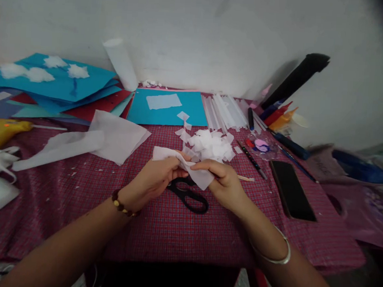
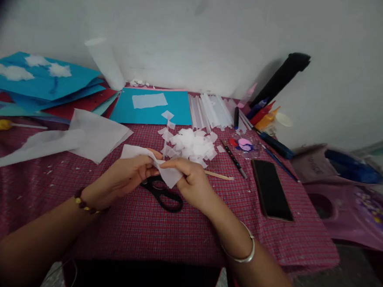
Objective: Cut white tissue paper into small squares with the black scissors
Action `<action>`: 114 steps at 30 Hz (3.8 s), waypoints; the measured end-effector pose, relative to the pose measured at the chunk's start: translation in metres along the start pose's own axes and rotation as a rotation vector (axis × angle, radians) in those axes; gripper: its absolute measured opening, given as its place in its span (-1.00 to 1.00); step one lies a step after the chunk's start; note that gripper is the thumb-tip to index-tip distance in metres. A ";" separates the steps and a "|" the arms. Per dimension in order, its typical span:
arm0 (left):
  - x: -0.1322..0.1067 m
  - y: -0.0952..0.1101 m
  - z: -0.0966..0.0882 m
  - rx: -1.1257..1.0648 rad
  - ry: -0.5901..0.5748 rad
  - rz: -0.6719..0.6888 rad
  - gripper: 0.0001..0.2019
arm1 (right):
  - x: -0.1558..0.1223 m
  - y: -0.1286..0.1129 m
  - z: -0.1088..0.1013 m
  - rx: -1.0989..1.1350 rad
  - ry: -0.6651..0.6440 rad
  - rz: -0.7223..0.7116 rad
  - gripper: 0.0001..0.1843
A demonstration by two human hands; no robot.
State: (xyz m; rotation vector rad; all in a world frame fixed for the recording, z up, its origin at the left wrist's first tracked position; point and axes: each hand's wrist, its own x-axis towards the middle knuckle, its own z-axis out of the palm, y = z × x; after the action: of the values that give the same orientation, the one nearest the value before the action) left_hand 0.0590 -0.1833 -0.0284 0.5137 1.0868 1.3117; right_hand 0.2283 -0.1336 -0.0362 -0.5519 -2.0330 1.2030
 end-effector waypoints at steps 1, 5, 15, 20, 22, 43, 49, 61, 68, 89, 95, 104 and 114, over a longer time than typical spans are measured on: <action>0.000 0.000 0.000 -0.013 -0.013 -0.003 -0.86 | 0.000 0.000 0.000 0.018 0.011 0.013 -0.67; 0.000 0.002 -0.003 -0.056 -0.076 0.016 -0.88 | -0.001 0.002 0.000 0.127 0.035 0.109 -0.75; 0.002 -0.008 -0.009 -0.008 -0.161 -0.095 -0.77 | -0.003 0.003 0.002 0.291 0.017 0.209 -0.83; 0.006 -0.002 -0.013 -0.062 -0.119 -0.176 -0.73 | -0.002 0.000 0.000 0.313 0.040 0.234 -0.85; 0.007 0.000 -0.015 -0.100 -0.109 -0.151 -0.75 | -0.002 0.000 -0.001 0.329 0.060 0.262 -0.82; 0.023 0.039 -0.044 -0.076 0.283 0.406 -0.86 | -0.015 -0.021 0.002 -0.485 -0.491 0.131 -0.55; 0.030 0.059 -0.070 -0.035 0.316 0.462 -0.92 | -0.025 -0.020 0.018 -0.734 -0.512 0.127 -0.30; 0.029 0.067 -0.078 -0.273 0.350 0.406 -0.94 | -0.015 -0.003 -0.011 0.492 -0.277 0.432 -0.67; 0.034 0.057 -0.070 -0.249 0.344 0.378 -0.90 | -0.011 -0.016 -0.012 0.858 -0.129 0.534 -0.72; 0.031 0.065 -0.083 -0.269 0.291 0.417 -0.80 | -0.015 -0.022 -0.007 -0.011 -0.310 0.142 -0.99; 0.029 0.061 -0.076 -0.309 0.247 0.389 -0.84 | -0.021 -0.010 -0.003 0.365 -0.272 0.282 -0.73; 0.027 0.055 -0.067 -0.326 0.234 0.344 -0.88 | -0.027 -0.012 0.030 0.989 -0.471 0.558 -0.31; 0.023 0.050 -0.059 -0.322 0.262 0.334 -0.91 | -0.035 -0.006 0.036 0.922 -0.370 0.500 -0.24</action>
State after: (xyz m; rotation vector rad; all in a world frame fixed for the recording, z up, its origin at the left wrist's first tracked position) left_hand -0.0191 -0.1649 -0.0212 0.2931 1.0002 1.8504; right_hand 0.2243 -0.1800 -0.0551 -0.3812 -1.3682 2.4772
